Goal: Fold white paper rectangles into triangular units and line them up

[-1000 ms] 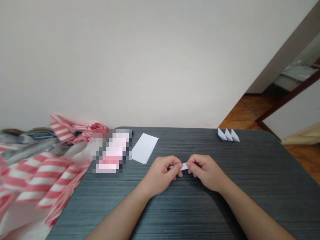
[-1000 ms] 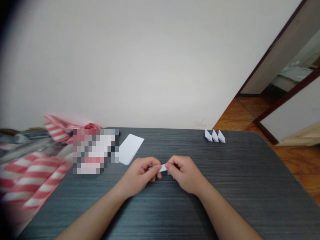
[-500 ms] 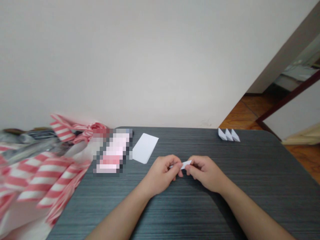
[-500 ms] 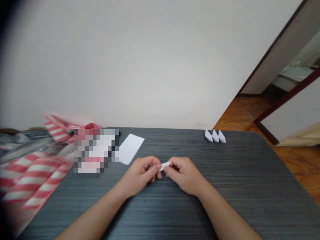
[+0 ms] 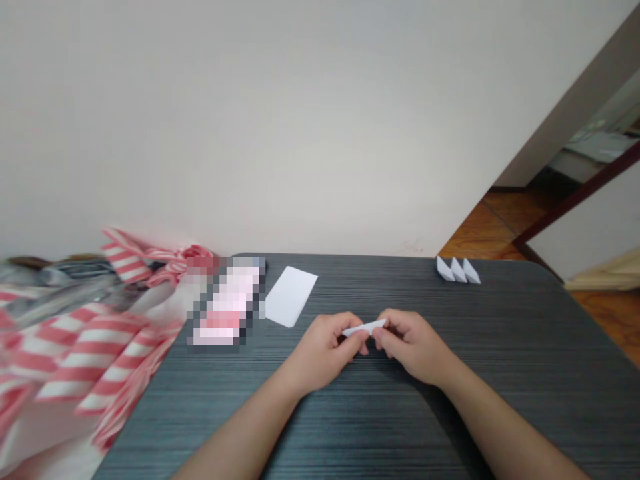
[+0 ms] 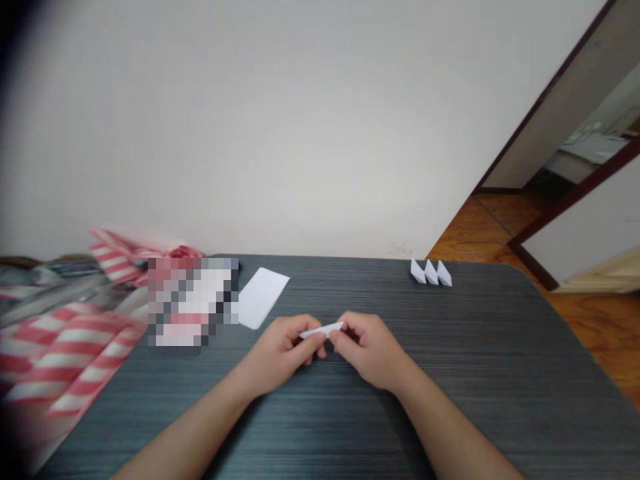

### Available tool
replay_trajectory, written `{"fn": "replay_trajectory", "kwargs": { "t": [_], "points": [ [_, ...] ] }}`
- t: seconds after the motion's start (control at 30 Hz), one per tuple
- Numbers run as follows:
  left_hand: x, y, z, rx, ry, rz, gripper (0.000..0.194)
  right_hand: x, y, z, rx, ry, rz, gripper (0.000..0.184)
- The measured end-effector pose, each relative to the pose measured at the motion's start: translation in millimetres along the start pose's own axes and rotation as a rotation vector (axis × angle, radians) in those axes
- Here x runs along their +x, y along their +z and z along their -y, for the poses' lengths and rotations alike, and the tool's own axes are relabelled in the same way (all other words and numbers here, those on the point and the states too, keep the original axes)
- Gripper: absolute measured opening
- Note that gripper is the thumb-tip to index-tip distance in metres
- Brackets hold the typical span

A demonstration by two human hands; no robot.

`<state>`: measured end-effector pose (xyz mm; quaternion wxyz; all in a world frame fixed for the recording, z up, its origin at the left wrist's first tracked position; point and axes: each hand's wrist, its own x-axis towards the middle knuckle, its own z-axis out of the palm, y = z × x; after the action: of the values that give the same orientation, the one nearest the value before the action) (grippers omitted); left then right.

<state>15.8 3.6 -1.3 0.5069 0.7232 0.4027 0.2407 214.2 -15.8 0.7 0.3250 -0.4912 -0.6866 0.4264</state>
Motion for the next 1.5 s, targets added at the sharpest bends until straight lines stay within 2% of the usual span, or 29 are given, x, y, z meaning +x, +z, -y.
{"fn": "replay_trajectory", "kwargs": {
  "t": [0.1, 0.23, 0.57, 1.03, 1.27, 1.5],
  "points": [
    [1.3, 0.4, -1.0, -0.006, 0.059, -0.051, 0.018, -0.9, -0.2, -1.5, 0.001, 0.023, -0.010, 0.023],
    [2.4, -1.0, -1.8, 0.076, 0.127, -0.070, 0.016, -0.7, 0.3, -1.2, 0.050, 0.054, -0.012, 0.027],
    [0.8, 0.4, -1.2, 0.048, 0.035, -0.026, 0.022, 0.7, 3.0, -1.8, 0.160, 0.030, 0.011, 0.011],
    [1.8, 1.6, 0.1, 0.015, 0.017, -0.065, 0.022, 0.2, 3.1, 0.3, -0.028, -0.029, -0.037, 0.015],
    [2.3, 2.3, 2.0, -0.005, 0.005, -0.083, 0.024, 0.6, 2.7, 1.4, -0.169, -0.121, -0.087, 0.017],
    [2.5, 2.7, 3.4, -0.040, -0.002, -0.072, 0.025, -0.1, 2.9, 2.7, -0.174, -0.121, -0.061, 0.014]
  ]
}}
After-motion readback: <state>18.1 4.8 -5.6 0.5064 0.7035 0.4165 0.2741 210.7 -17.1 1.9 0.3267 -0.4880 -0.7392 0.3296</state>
